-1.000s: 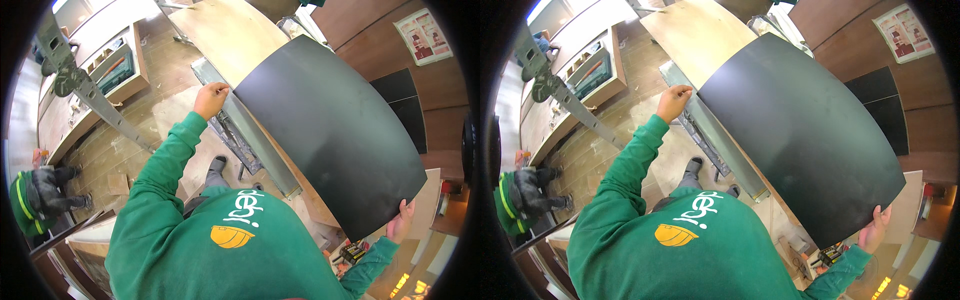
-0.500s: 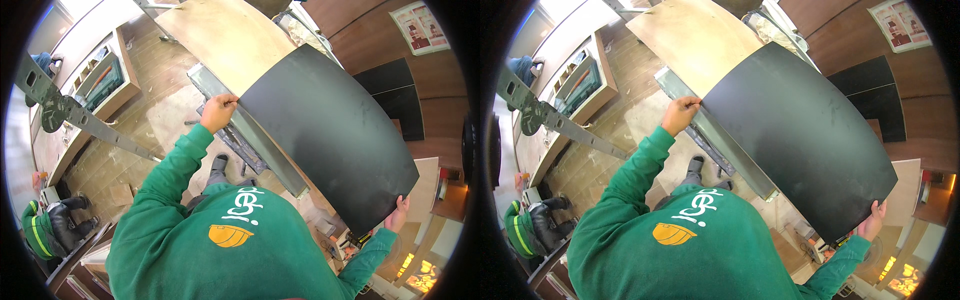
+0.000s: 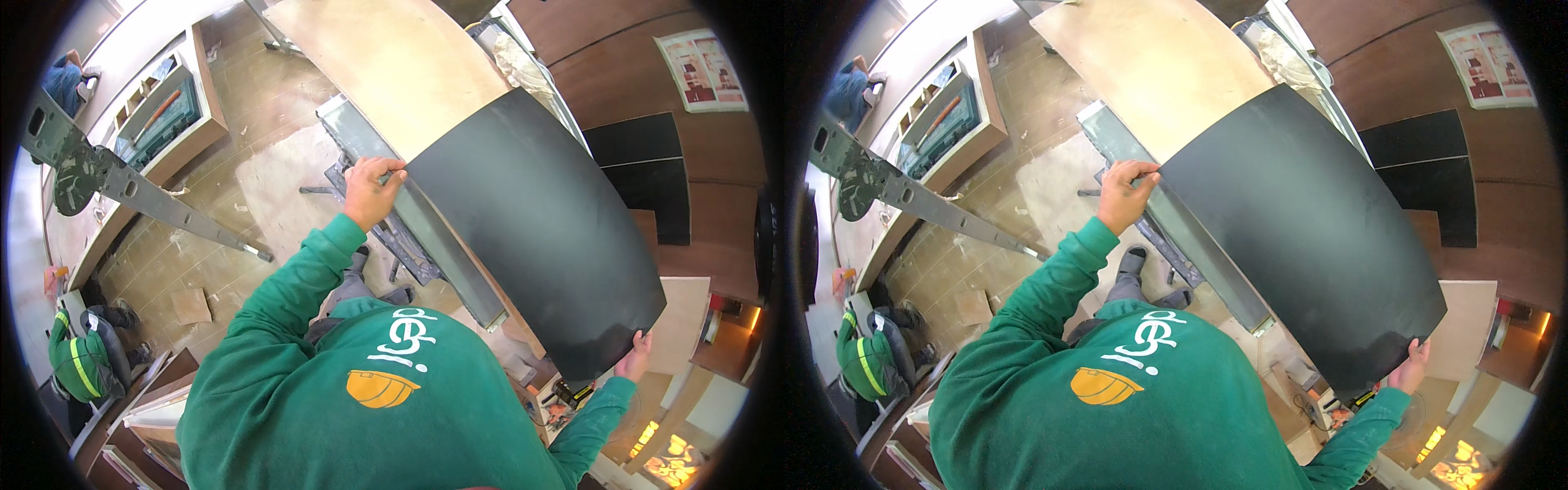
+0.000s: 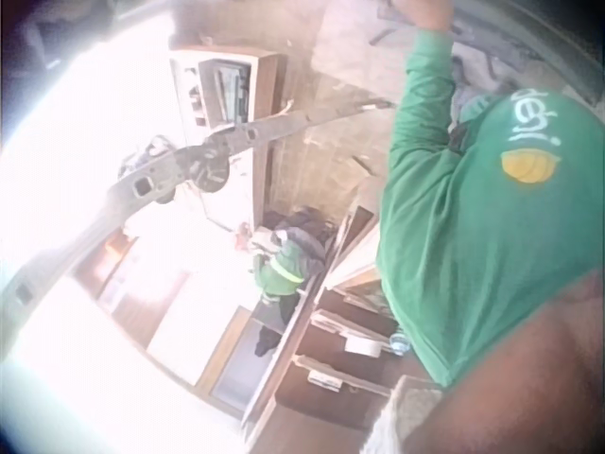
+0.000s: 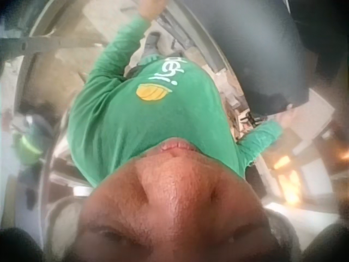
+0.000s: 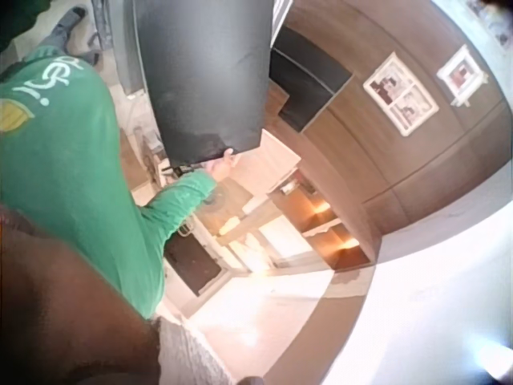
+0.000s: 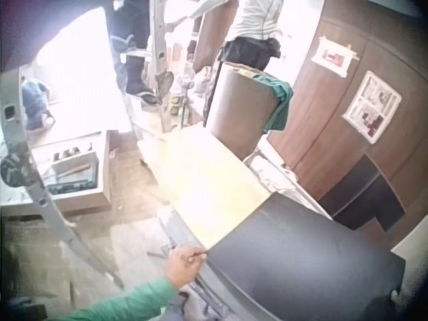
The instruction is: The person handles a light-colored wooden panel and a dark laminate sheet in a workshop. They position the dark sheet onto the panel and press it down to adhere it, then flip the panel to inspect the result. Other workers are visible in the background.
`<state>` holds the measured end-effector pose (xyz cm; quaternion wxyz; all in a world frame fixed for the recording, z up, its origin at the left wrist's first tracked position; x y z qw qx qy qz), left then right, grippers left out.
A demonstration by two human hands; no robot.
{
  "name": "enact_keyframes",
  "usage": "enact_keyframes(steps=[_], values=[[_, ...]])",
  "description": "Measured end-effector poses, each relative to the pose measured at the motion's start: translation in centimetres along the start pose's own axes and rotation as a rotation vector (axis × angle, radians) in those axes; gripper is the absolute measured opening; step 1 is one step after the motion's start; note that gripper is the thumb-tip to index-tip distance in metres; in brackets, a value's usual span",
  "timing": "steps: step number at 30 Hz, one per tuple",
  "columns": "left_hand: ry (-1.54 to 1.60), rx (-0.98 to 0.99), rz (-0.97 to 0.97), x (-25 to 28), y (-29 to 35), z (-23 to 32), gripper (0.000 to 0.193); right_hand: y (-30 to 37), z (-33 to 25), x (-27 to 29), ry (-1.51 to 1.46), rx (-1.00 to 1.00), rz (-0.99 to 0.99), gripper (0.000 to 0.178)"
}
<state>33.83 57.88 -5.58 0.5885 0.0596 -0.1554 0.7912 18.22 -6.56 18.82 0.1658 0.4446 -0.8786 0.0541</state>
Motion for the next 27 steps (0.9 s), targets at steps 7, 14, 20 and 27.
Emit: enact_keyframes(steps=[7,14,20,27], values=[[-0.029,-0.064,0.042,-0.1,0.1,0.1,0.012,-0.1,3.6,1.9,-0.033,-0.048,0.046,0.069],[-0.099,-0.185,0.025,0.2,-0.2,0.6,0.012,2.4,3.8,-1.1,-0.087,-0.135,0.045,0.061],[-0.109,-0.17,0.009,0.5,-0.3,0.6,0.014,1.7,4.0,-0.5,-0.06,-0.111,0.044,0.058],[-0.092,-0.151,0.029,0.4,-0.3,0.6,0.013,-0.4,4.9,1.1,0.014,-0.071,0.073,0.06]])
Point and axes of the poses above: each hand's wrist, its own y-axis away from the middle knuckle, its own x-axis out of the back of the hand, z = x × y, the point moved 4 cm from there along -y, towards the middle knuckle, and after that the axes turned 6 degrees about y, right-handed, at the moved point
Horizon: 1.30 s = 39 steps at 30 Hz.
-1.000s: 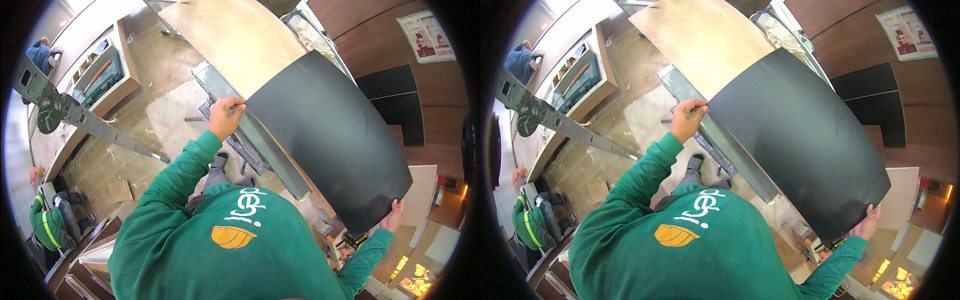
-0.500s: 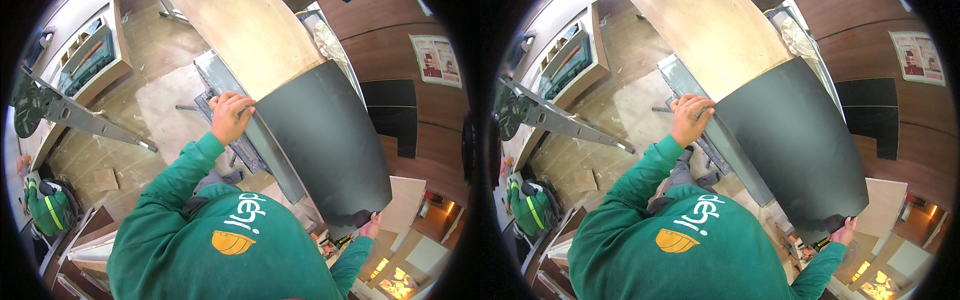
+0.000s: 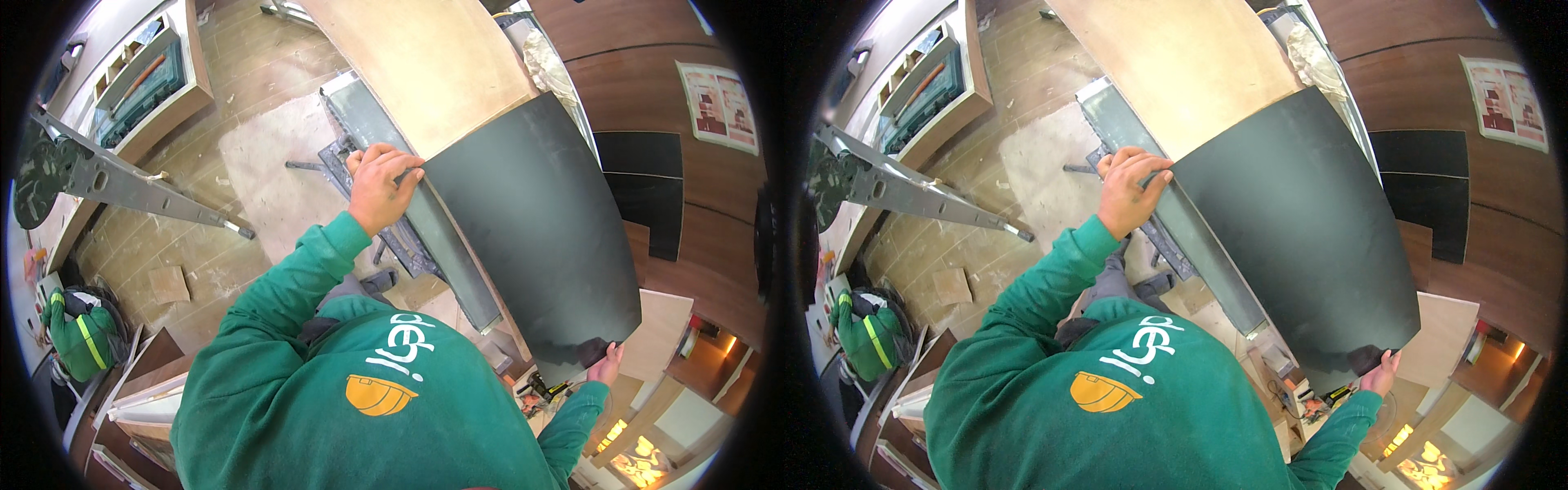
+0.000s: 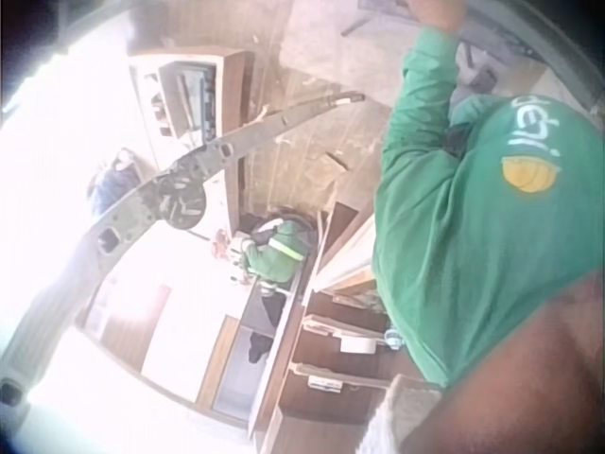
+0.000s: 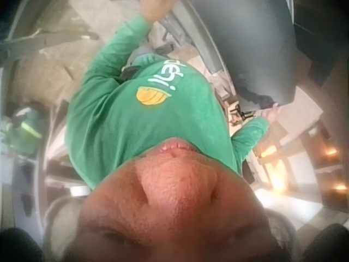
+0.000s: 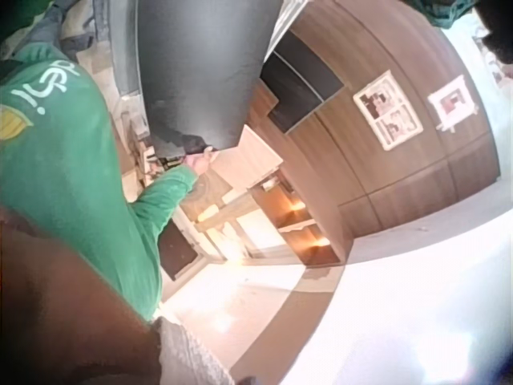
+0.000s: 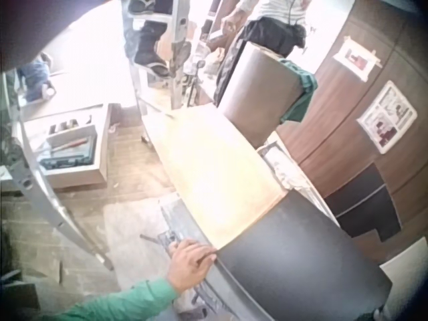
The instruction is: The person handles a light-colored wooden panel and a dark laminate sheet in a workshop. They position the dark sheet onto the panel and press it down to adhere it, then flip the panel to inspect the result. Other workers are visible in the background.
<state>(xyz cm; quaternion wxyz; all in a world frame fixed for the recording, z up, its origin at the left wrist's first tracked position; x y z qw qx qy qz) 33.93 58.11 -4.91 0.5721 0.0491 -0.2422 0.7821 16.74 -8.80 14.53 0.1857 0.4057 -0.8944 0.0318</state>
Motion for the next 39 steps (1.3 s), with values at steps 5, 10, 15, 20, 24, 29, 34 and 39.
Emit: enact_keyframes(steps=[5,10,15,20,24,29,34,39], values=[[0.009,0.005,0.003,0.0,0.0,0.0,0.012,-1.2,-0.6,0.3,0.029,0.014,-0.023,0.065],[0.005,0.022,0.007,-0.1,0.1,-0.2,0.011,-0.7,-2.0,-2.3,0.014,-0.051,-0.082,0.069],[0.011,0.015,-0.011,-0.2,-0.1,-0.3,0.011,-1.3,-1.0,-0.7,0.075,-0.035,0.041,0.072],[0.009,0.019,-0.007,-0.2,0.0,-0.3,0.011,-0.4,-1.4,-2.2,0.028,-0.074,0.139,0.07],[0.02,0.011,-0.016,-0.1,-0.1,-0.5,0.012,-1.0,-0.1,-0.4,0.05,-0.03,0.065,0.072],[0.038,0.087,-0.054,-0.1,-0.2,-0.6,0.01,-1.0,1.1,1.0,0.107,-0.008,0.069,0.077],[0.054,0.149,-0.063,-0.2,-0.5,-0.7,0.01,1.2,-0.4,-2.1,0.115,0.004,0.098,0.079],[0.041,0.132,-0.065,-0.1,-0.5,-0.6,0.011,1.0,-0.9,-2.7,0.101,-0.016,0.125,0.072]])
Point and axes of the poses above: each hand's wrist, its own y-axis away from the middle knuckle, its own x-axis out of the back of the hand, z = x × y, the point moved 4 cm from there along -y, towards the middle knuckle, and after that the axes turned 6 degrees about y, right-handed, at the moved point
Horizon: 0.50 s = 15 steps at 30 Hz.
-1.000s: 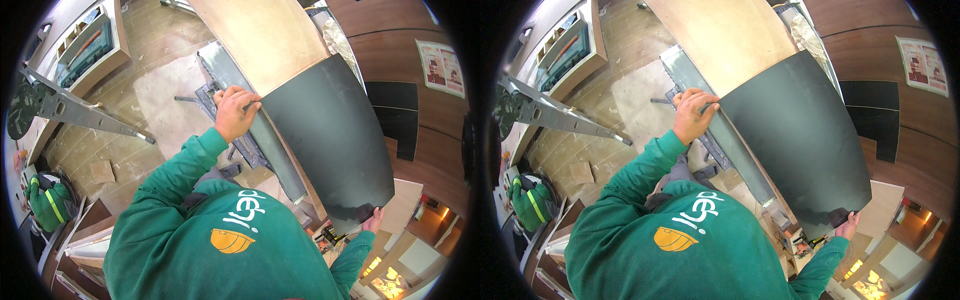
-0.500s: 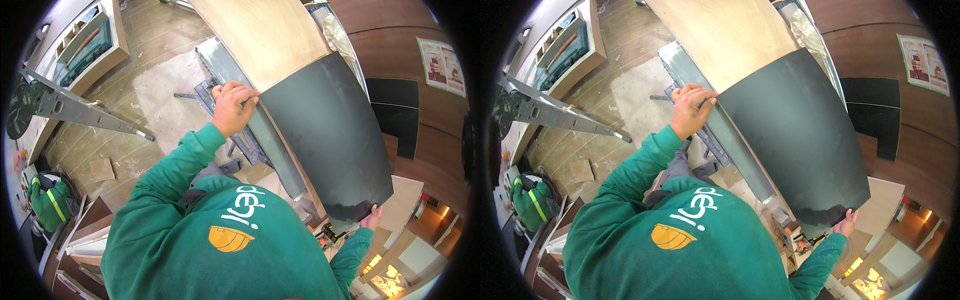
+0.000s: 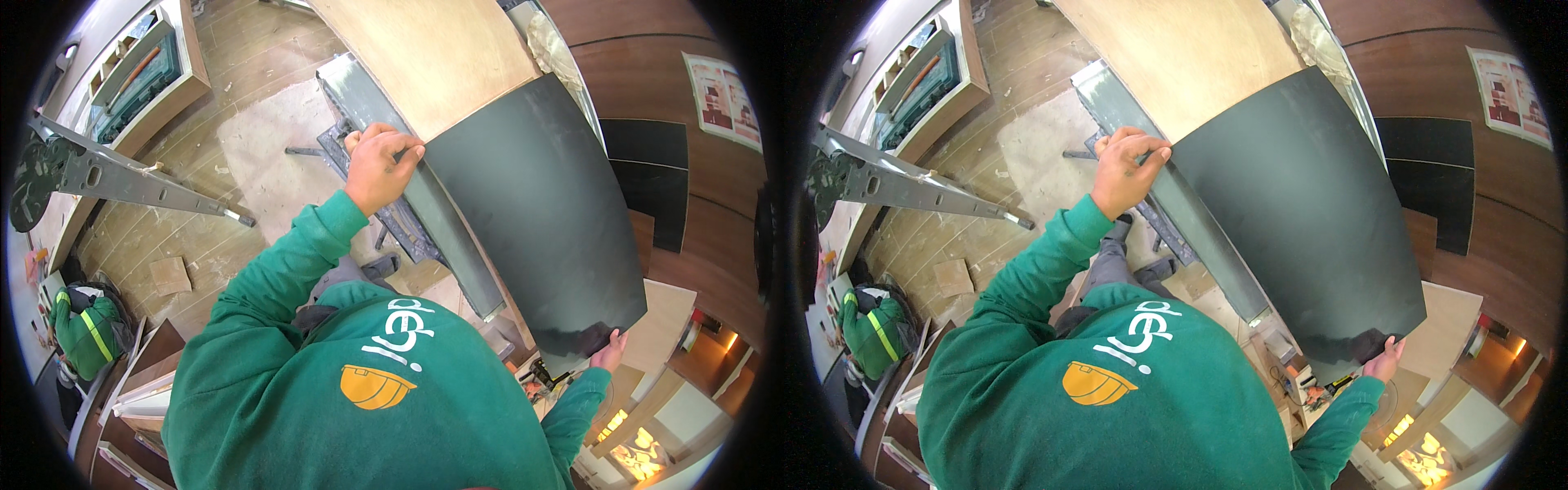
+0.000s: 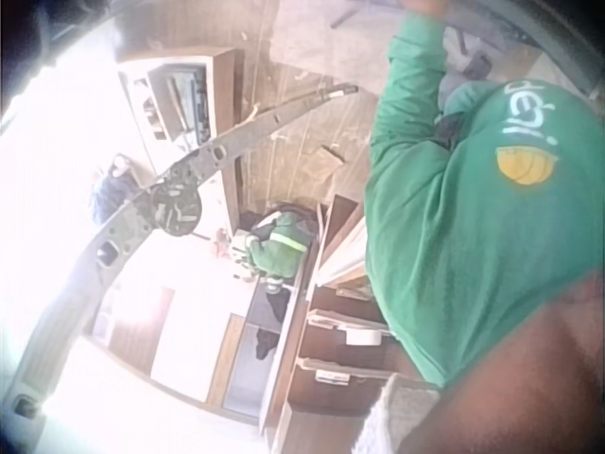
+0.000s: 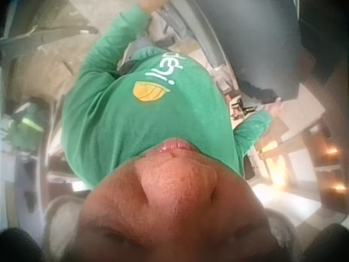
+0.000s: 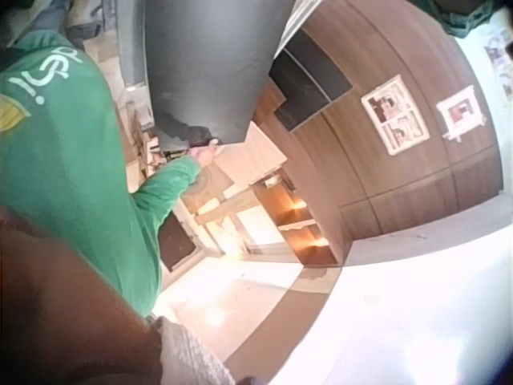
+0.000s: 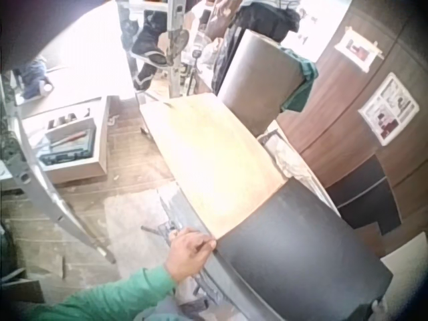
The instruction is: The person handles a light-colored wooden panel and a dark laminate sheet in a workshop. They position the dark sheet onto the panel and press it down to adhere it, then flip the panel to inspect the result. Other workers are visible in the background.
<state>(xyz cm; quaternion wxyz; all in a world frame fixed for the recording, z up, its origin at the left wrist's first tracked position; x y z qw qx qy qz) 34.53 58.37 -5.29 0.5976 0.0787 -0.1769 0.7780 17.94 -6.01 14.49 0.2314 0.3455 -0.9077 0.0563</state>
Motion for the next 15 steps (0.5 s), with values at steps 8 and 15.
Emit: enact_keyframes(steps=[8,15], values=[[-0.014,-0.043,0.013,0.1,0.1,0.4,0.012,-2.4,1.5,1.4,0.002,0.041,-0.053,0.07],[-0.023,-0.043,0.045,-0.1,0.2,0.3,0.013,-1.5,0.9,-0.1,-0.008,0.006,-0.025,0.07]])
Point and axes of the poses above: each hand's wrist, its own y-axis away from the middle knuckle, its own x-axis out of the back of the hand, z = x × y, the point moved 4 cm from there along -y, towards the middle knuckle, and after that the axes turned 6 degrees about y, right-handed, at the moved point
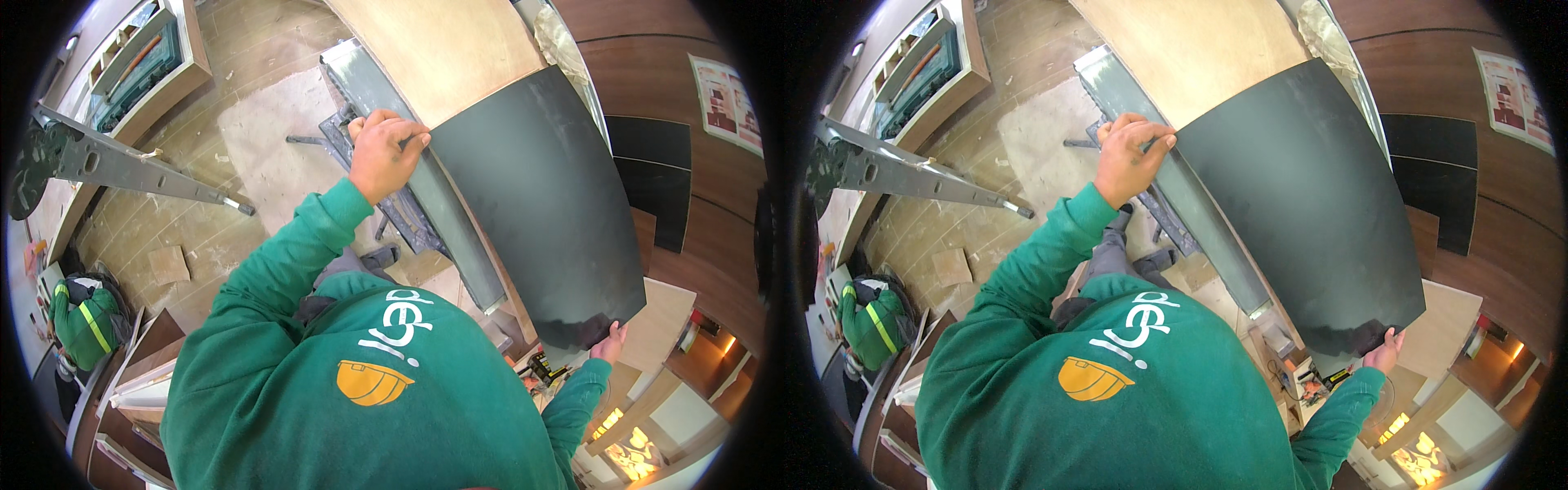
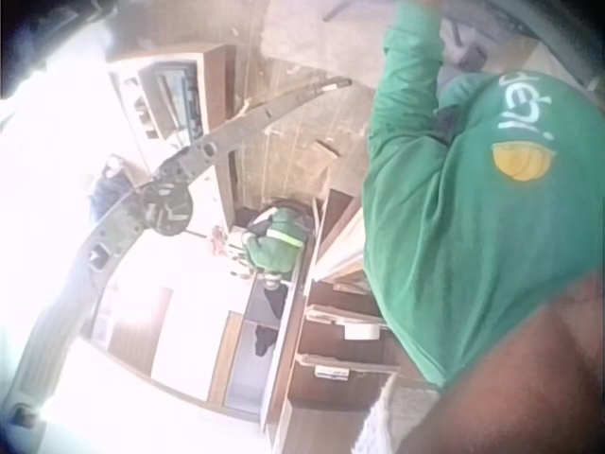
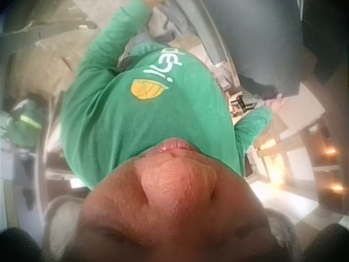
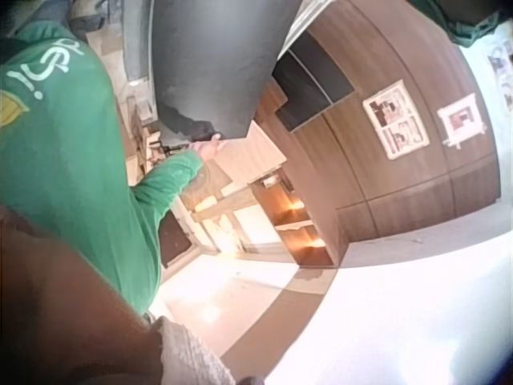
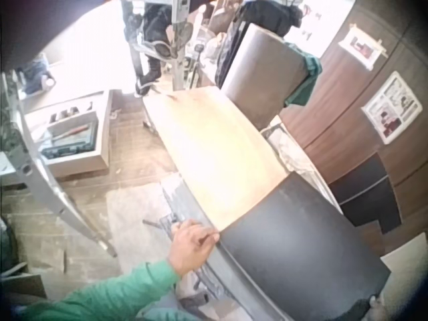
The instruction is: The person handles a light-colored wooden panel and a dark laminate sheet in a workshop. They position the dark sheet onto the panel and press it down to adhere it, then flip the panel to inspect the result. Other workers are visible in the background.
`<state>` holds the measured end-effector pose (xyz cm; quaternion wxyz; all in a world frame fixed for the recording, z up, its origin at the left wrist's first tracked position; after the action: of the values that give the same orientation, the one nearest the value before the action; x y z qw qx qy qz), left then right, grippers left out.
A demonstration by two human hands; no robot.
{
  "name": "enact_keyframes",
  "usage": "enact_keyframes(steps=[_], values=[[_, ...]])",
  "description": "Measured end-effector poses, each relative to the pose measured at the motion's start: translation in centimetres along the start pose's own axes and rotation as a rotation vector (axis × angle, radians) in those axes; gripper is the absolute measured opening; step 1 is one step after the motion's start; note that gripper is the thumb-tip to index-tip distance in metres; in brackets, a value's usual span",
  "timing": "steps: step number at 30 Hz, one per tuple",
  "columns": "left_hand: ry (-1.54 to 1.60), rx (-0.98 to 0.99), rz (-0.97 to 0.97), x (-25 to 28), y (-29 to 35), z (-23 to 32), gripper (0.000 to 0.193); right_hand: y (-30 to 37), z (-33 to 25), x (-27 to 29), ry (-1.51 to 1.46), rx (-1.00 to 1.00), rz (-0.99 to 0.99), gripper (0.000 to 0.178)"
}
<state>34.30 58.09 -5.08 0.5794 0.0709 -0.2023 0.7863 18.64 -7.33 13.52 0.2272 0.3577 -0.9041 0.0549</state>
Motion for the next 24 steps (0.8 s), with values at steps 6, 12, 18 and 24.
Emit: enact_keyframes(steps=[6,12,18,24], values=[[-0.007,0.008,0.005,-0.1,0.0,-0.1,0.012,-1.8,1.7,1.5,0.01,0.005,-0.027,0.069],[-0.024,-0.003,0.008,-0.2,0.0,0.0,0.011,-1.4,1.7,1.0,-0.004,0.002,-0.003,0.069],[-0.044,-0.053,0.097,-0.5,0.5,0.0,0.01,-0.9,1.4,1.3,-0.023,0.022,-0.073,0.064],[-0.085,-0.043,0.196,-1.1,1.5,0.1,0.017,-0.4,1.2,2.0,-0.017,0.039,-0.209,0.039]])
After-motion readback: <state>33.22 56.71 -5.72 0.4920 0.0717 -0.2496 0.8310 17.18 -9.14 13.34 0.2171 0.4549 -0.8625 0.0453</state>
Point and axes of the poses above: each hand's wrist, its own y-axis away from the middle knuckle, its own x-axis out of the back of the hand, z = x × y, the point moved 4 cm from there along -y, towards the middle knuckle, and after that the axes turned 6 degrees about y, right-handed, at the moved point
